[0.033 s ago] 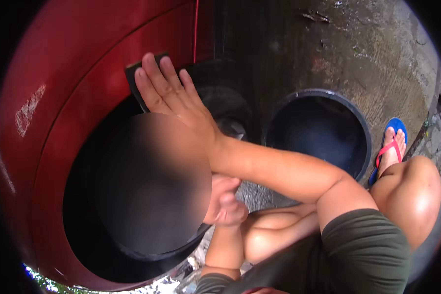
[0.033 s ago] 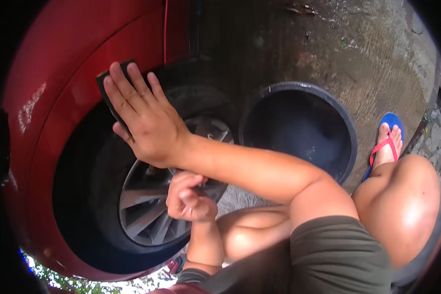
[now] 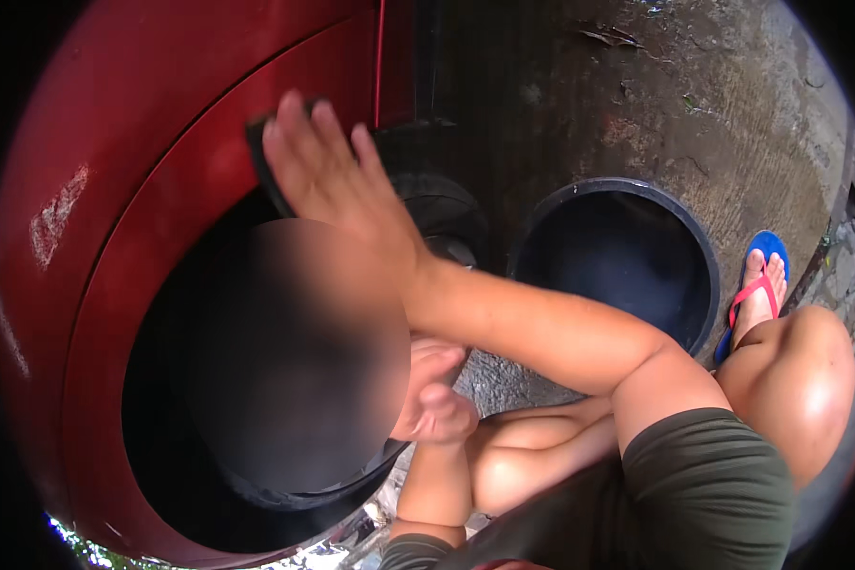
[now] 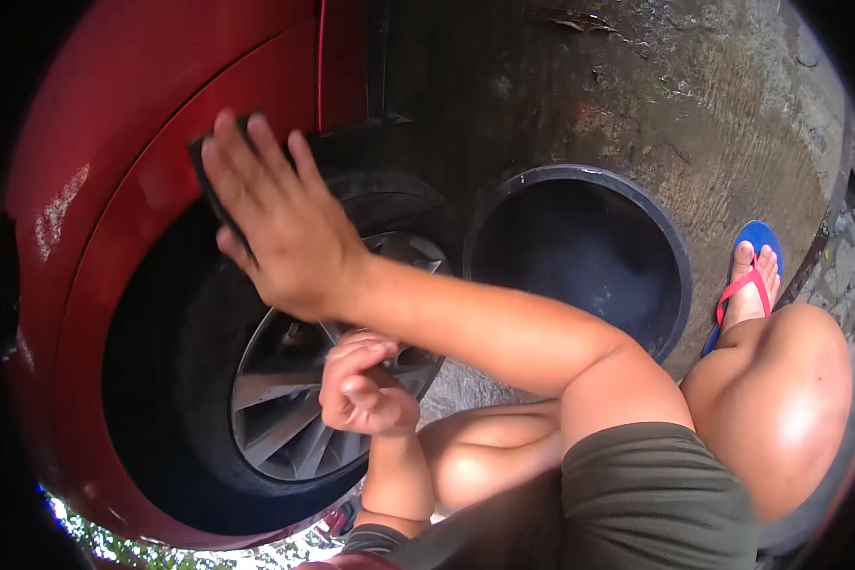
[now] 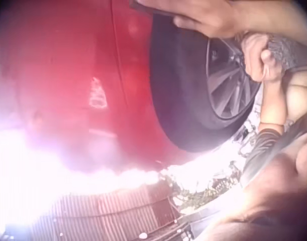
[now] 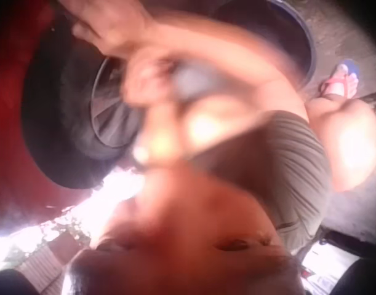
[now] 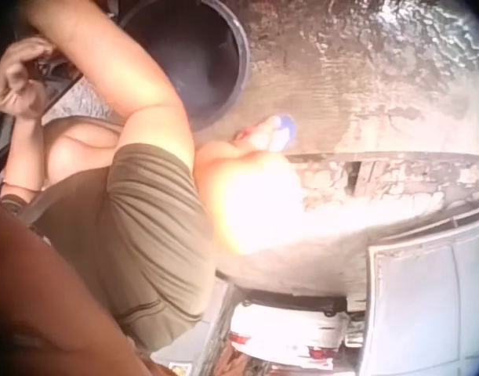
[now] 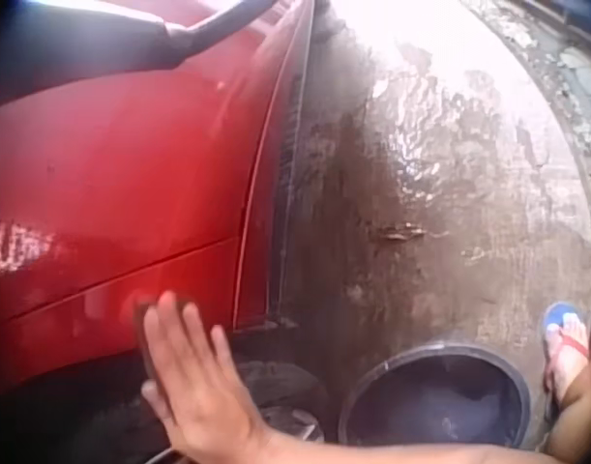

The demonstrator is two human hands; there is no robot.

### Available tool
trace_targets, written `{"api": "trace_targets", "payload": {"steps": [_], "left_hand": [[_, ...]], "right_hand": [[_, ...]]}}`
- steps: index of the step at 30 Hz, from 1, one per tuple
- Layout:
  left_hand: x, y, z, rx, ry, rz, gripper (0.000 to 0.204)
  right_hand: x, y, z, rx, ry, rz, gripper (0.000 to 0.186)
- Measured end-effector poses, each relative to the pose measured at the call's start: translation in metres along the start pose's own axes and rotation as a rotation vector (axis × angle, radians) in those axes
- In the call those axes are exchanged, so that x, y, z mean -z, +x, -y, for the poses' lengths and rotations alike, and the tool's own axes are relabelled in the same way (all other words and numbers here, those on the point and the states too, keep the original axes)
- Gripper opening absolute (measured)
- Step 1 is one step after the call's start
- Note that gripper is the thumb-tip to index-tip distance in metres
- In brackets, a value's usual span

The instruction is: The person sands the fender of a red car using a piece of sandpaper, repeatedly dipping the paper into a bucket of water. They use their hands to feel the texture of the surface between sanding strokes.

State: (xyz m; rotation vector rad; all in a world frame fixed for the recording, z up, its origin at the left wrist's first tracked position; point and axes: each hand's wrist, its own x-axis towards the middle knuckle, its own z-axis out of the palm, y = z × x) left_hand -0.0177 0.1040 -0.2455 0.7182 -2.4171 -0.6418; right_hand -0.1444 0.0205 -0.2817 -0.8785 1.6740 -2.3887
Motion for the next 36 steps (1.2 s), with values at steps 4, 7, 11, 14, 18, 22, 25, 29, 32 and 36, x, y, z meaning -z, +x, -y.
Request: {"api": "trace_targets", "payload": {"steps": [4, 7, 11, 14, 18, 22, 25, 29, 32, 36], "left_hand": [[-0.010, -0.007, 0.004, -0.013, -0.037, -0.043, 0.054], [0.010, -0.002, -0.003, -0.044, 0.049, 0.039, 0.055], [-0.010, -0.004, 0.005, -0.018, -0.075, -0.023, 0.055], [0.000, -0.003, -0.003, -0.012, -0.023, 0.003, 0.056], [-0.008, -0.007, 0.006, 0.039, -0.064, -0.016, 0.056], [-0.011, 0.000, 0.002, 0.006, -0.037, -0.006, 0.054], [-0.009, -0.005, 0.004, 0.073, -0.050, -0.012, 0.053], [-0.017, -0.002, 0.007, -0.001, -0.079, -0.038, 0.052], [-0.006, 0.000, 0.003, -0.060, -0.016, 0.014, 0.054], [-0.018, -0.002, 0.005, 0.008, -0.089, -0.058, 0.052]], "right_hand": [[0.003, 0.019, -0.037, -0.119, -0.054, -0.105, 0.074], [-0.009, -0.015, 0.012, -0.047, 0.076, 0.040, 0.073], [0.005, 0.039, -0.041, -0.109, -0.027, -0.114, 0.074], [-0.008, -0.003, -0.005, -0.051, 0.087, -0.050, 0.074], [0.012, 0.033, -0.056, -0.166, 0.103, -0.100, 0.064], [0.012, 0.030, -0.043, -0.086, 0.080, -0.204, 0.062], [-0.001, -0.021, -0.008, -0.077, 0.128, -0.002, 0.072], [0.003, 0.013, -0.035, -0.106, -0.030, -0.088, 0.074], [-0.006, -0.011, 0.000, -0.064, 0.179, -0.056, 0.073], [0.004, 0.027, -0.040, -0.164, 0.085, -0.119, 0.073]]}}
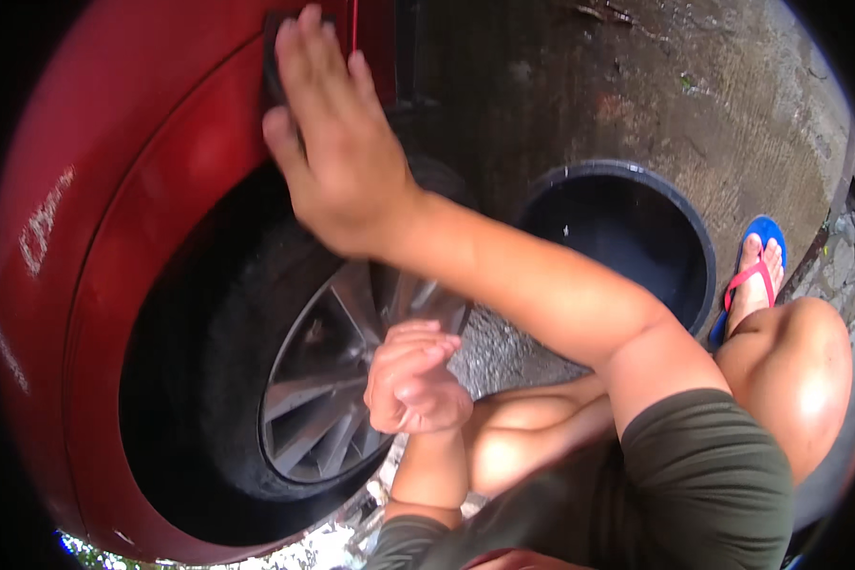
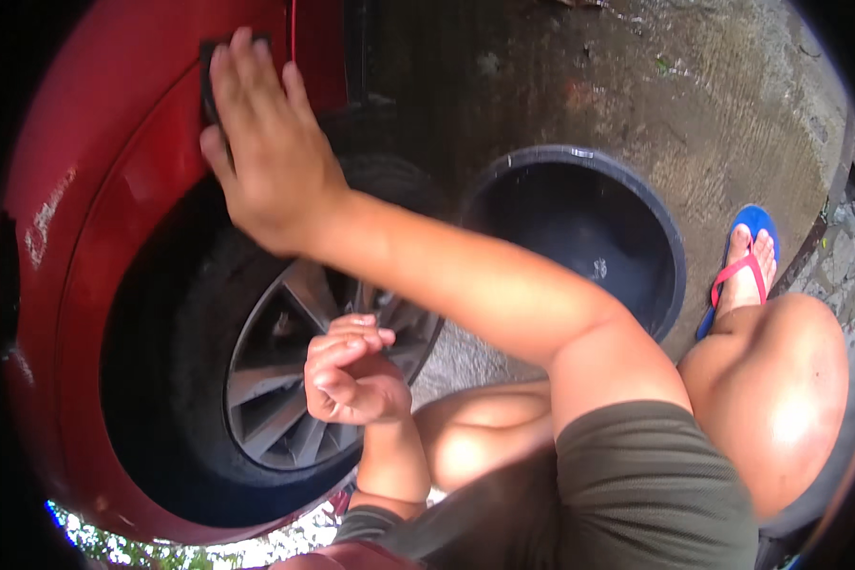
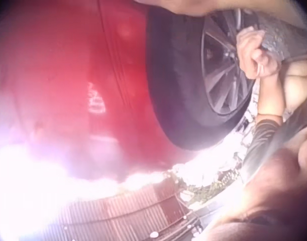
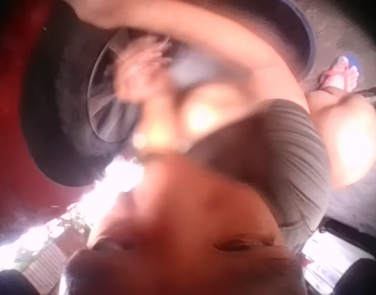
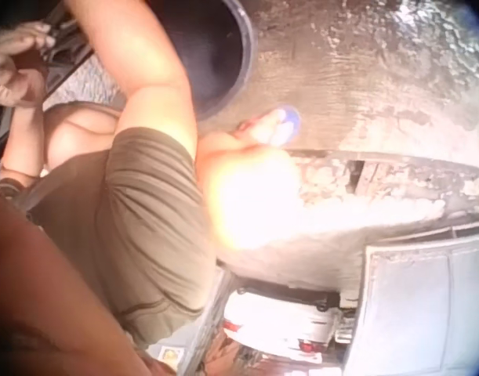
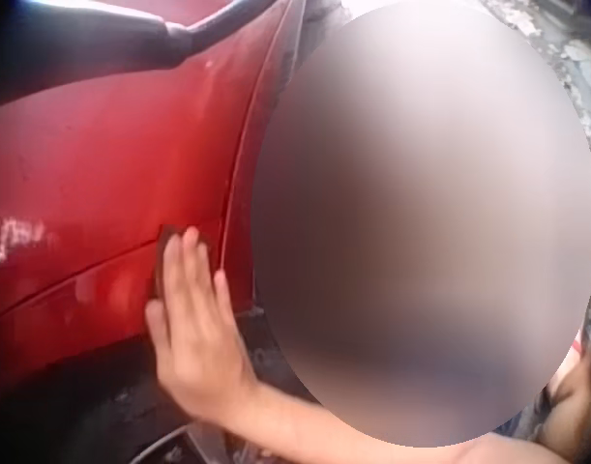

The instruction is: The person sands the fender of a red car using a piece of sandpaper, repeatedly dipping the paper into a bucket of water. They use their hands to feel the texture of the surface between sanding strokes.

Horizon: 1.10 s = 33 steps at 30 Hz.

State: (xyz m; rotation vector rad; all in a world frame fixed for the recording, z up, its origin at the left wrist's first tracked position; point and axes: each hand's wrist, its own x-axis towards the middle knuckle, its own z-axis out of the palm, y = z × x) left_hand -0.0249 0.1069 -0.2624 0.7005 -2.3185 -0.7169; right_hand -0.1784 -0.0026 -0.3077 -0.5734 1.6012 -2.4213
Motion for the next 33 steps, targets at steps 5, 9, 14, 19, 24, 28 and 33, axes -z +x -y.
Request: {"api": "trace_targets", "payload": {"steps": [5, 9, 14, 19, 24, 28, 33], "left_hand": [[0.017, 0.002, -0.009, -0.074, 0.071, 0.105, 0.051], [0.003, -0.005, -0.004, -0.033, -0.012, -0.011, 0.052], [0.006, 0.001, 0.000, -0.065, -0.045, -0.015, 0.053], [0.010, -0.004, -0.002, -0.083, -0.005, 0.034, 0.052], [0.001, -0.005, 0.001, -0.030, -0.048, -0.010, 0.054], [0.007, -0.003, -0.002, -0.057, 0.032, 0.046, 0.055], [0.002, -0.008, 0.003, 0.009, -0.032, 0.032, 0.052]], "right_hand": [[-0.006, -0.040, 0.045, 0.035, 0.092, 0.102, 0.069], [-0.003, -0.012, 0.000, -0.042, 0.003, 0.013, 0.073], [-0.006, -0.032, 0.017, 0.008, 0.058, 0.102, 0.072], [-0.005, -0.044, 0.021, -0.014, 0.104, 0.073, 0.071], [0.005, 0.007, -0.024, 0.044, 0.018, 0.012, 0.069], [0.005, -0.051, 0.010, 0.003, 0.021, 0.102, 0.067], [0.014, -0.005, -0.032, 0.059, -0.029, 0.054, 0.069]]}}
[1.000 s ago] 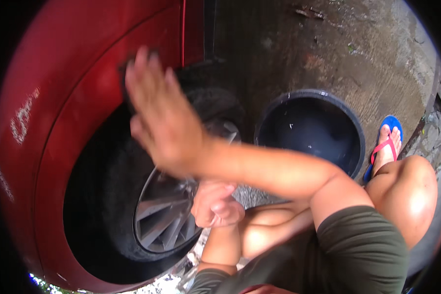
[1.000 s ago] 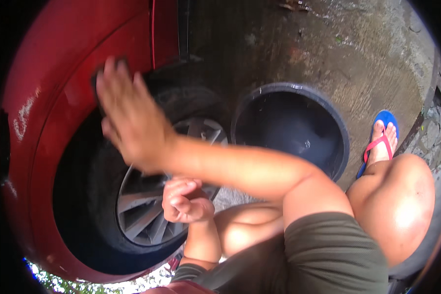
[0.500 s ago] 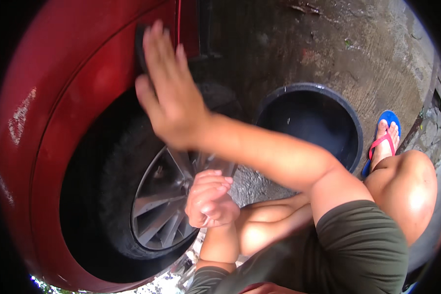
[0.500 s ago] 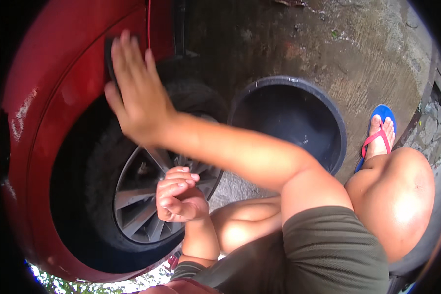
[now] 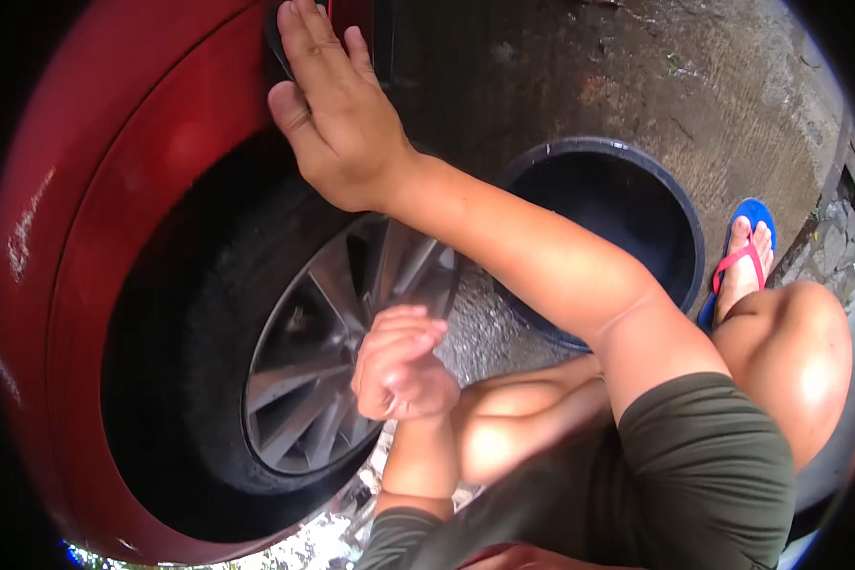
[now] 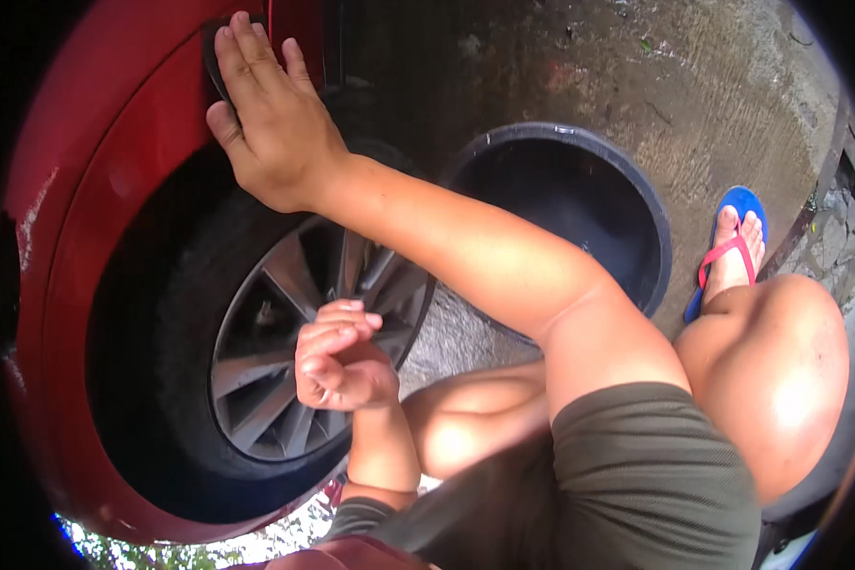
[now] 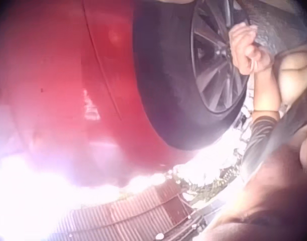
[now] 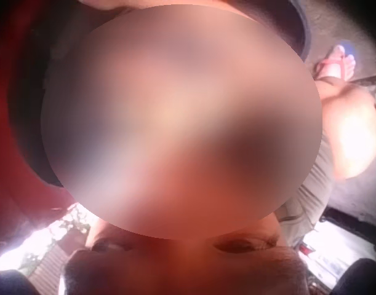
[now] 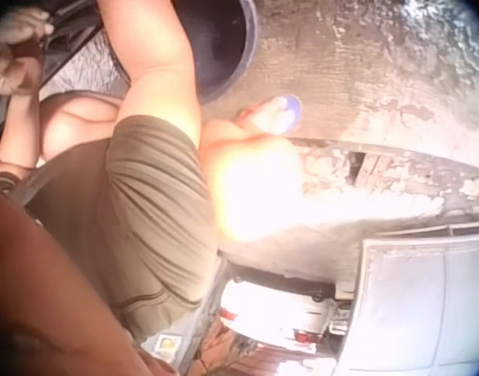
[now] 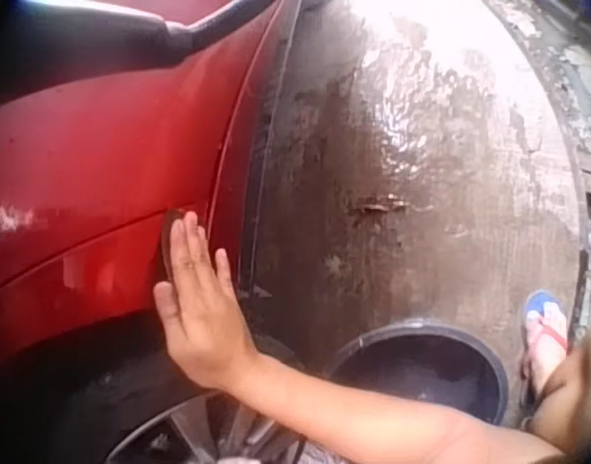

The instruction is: The person sands the fender of a red car using a piece of sandpaper, repeatedly dipping the paper into a bucket of water. They use their hands to feel the texture of the surface between sanding strokes.

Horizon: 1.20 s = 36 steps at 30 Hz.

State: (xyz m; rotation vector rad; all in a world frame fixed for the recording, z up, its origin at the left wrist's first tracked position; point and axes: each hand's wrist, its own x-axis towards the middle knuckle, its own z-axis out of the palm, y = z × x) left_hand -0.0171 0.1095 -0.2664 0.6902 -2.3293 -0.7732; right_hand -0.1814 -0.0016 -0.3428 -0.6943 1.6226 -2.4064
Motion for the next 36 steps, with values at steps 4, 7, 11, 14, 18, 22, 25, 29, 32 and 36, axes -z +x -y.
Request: {"api": "trace_targets", "payload": {"steps": [4, 7, 11, 14, 18, 22, 25, 29, 32, 36], "left_hand": [[0.005, 0.013, -0.004, -0.045, 0.028, -0.012, 0.052], [-0.002, 0.006, 0.001, -0.018, -0.033, -0.020, 0.052], [0.000, 0.005, 0.000, -0.046, 0.005, -0.013, 0.054], [0.004, 0.009, 0.002, -0.021, -0.038, -0.040, 0.054], [-0.001, 0.000, 0.006, -0.041, 0.019, -0.045, 0.055], [-0.002, 0.002, 0.003, -0.096, -0.054, -0.090, 0.065], [-0.005, -0.005, 0.002, -0.159, -0.090, -0.190, 0.074], [-0.003, -0.007, 0.001, -0.140, -0.030, -0.086, 0.076], [-0.005, -0.003, 0.004, -0.175, -0.005, -0.094, 0.074], [-0.005, -0.008, 0.010, -0.181, 0.072, -0.145, 0.071]], "right_hand": [[-0.016, -0.031, 0.022, 0.054, 0.064, 0.072, 0.074], [-0.005, 0.011, -0.010, 0.076, -0.003, 0.001, 0.074], [-0.017, -0.041, 0.023, 0.037, 0.133, 0.112, 0.074], [-0.011, -0.017, 0.020, 0.053, 0.021, 0.094, 0.075], [-0.024, -0.026, 0.048, -0.055, 0.066, -0.008, 0.077], [-0.013, -0.030, 0.043, 0.001, 0.091, 0.058, 0.076], [-0.017, -0.021, 0.054, -0.095, 0.166, -0.003, 0.075], [-0.014, -0.037, 0.055, -0.068, 0.130, 0.069, 0.074], [-0.010, -0.032, 0.045, -0.073, 0.100, 0.061, 0.075], [-0.017, -0.046, 0.079, -0.036, 0.172, 0.095, 0.075]]}}
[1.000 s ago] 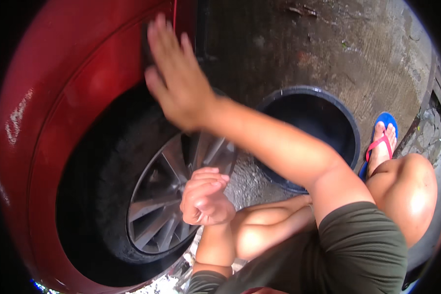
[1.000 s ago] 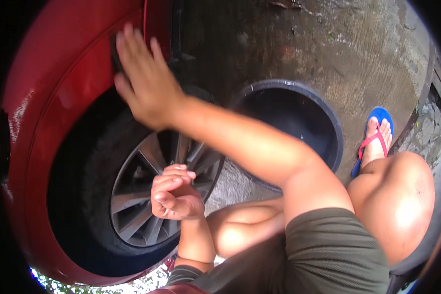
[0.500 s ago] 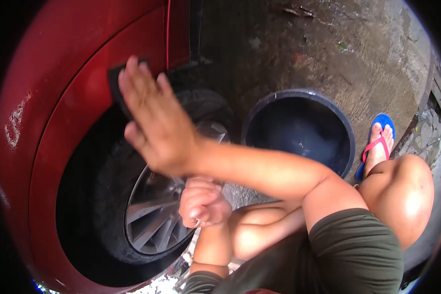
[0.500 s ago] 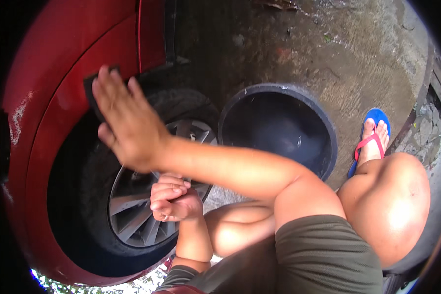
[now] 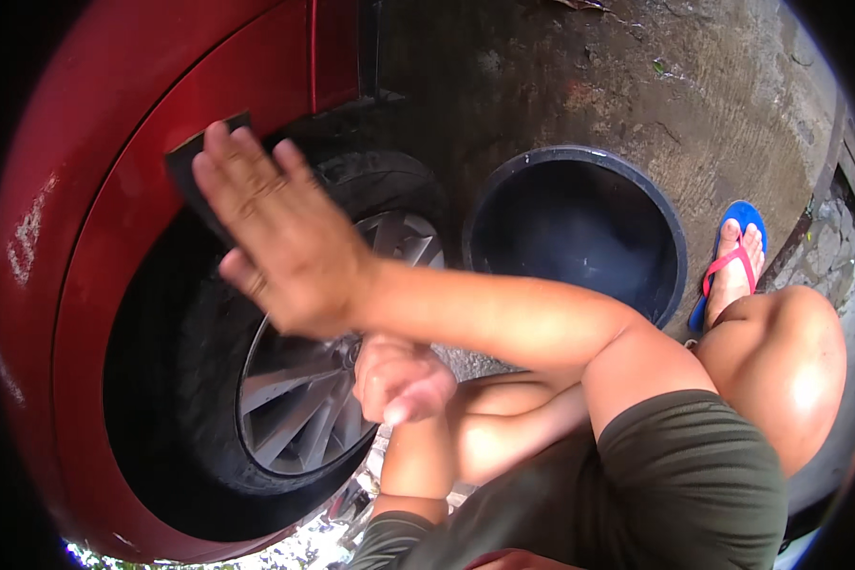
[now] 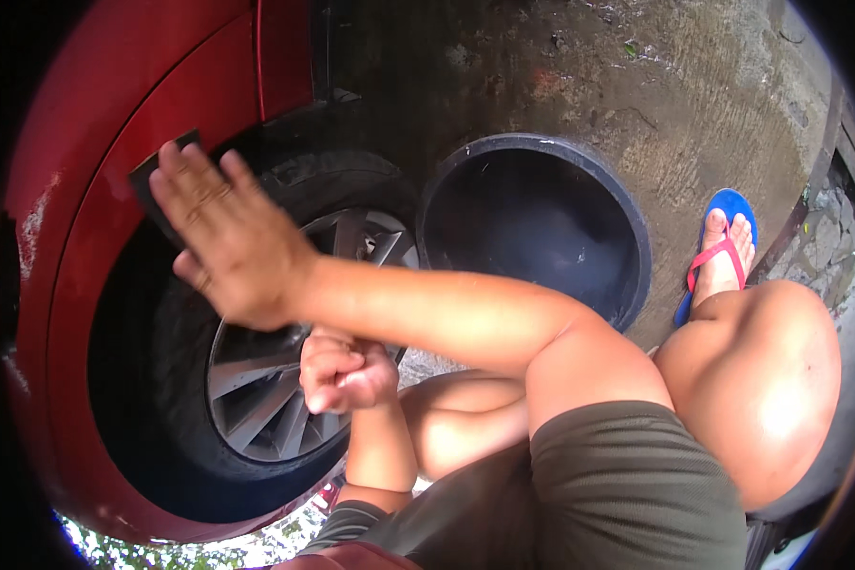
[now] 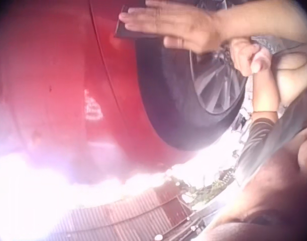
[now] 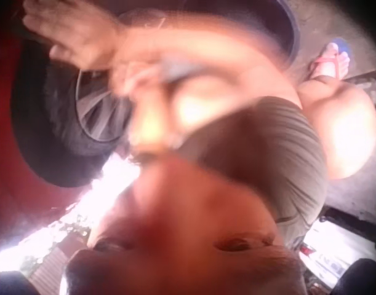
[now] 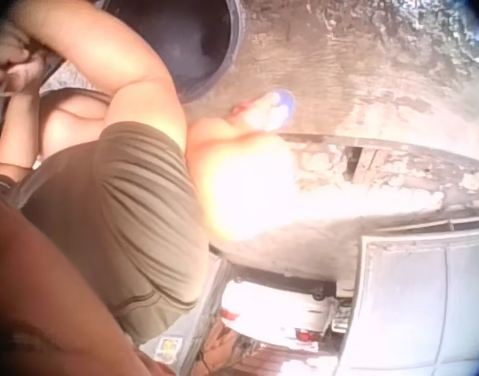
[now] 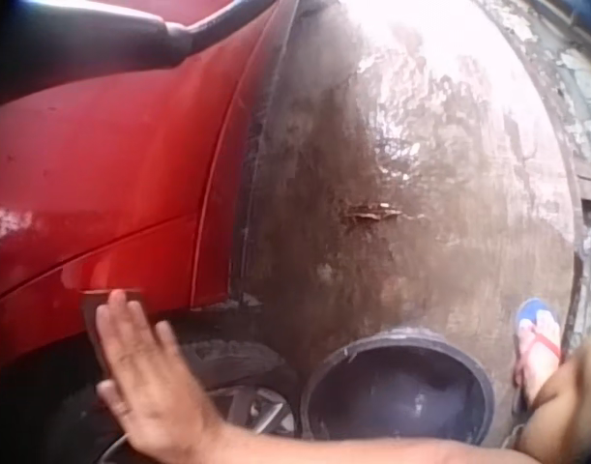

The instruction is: The person sands the fender of a red car using a piece of sandpaper, repeatedly dipping the paper into a bucket of water. They use their hands to feel the texture of the surface between sanding strokes.

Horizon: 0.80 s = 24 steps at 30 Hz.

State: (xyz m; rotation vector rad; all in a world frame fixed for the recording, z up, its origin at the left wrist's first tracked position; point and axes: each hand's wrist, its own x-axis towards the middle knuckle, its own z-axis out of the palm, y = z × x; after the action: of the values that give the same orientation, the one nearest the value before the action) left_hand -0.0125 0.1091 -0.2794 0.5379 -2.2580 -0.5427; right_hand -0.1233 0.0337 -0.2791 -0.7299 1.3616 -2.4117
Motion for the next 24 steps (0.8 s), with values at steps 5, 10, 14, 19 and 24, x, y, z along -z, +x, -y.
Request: {"api": "trace_targets", "payload": {"steps": [5, 10, 14, 19, 24], "left_hand": [[0.000, 0.007, -0.002, -0.009, 0.006, -0.038, 0.074], [-0.007, 0.005, 0.001, 0.023, -0.088, -0.057, 0.076], [0.003, -0.002, -0.003, 0.097, -0.091, -0.088, 0.075], [-0.003, 0.009, 0.002, 0.030, -0.069, -0.085, 0.076], [0.001, -0.001, 0.006, 0.038, -0.054, -0.061, 0.074]], "right_hand": [[0.001, 0.003, -0.003, 0.026, 0.023, 0.018, 0.076], [0.025, -0.004, -0.035, -0.071, -0.138, 0.043, 0.077], [0.000, -0.001, 0.012, 0.084, 0.090, 0.061, 0.075], [0.012, -0.003, -0.034, -0.057, -0.080, -0.073, 0.073], [0.019, -0.003, -0.014, 0.060, 0.016, 0.042, 0.067]]}}
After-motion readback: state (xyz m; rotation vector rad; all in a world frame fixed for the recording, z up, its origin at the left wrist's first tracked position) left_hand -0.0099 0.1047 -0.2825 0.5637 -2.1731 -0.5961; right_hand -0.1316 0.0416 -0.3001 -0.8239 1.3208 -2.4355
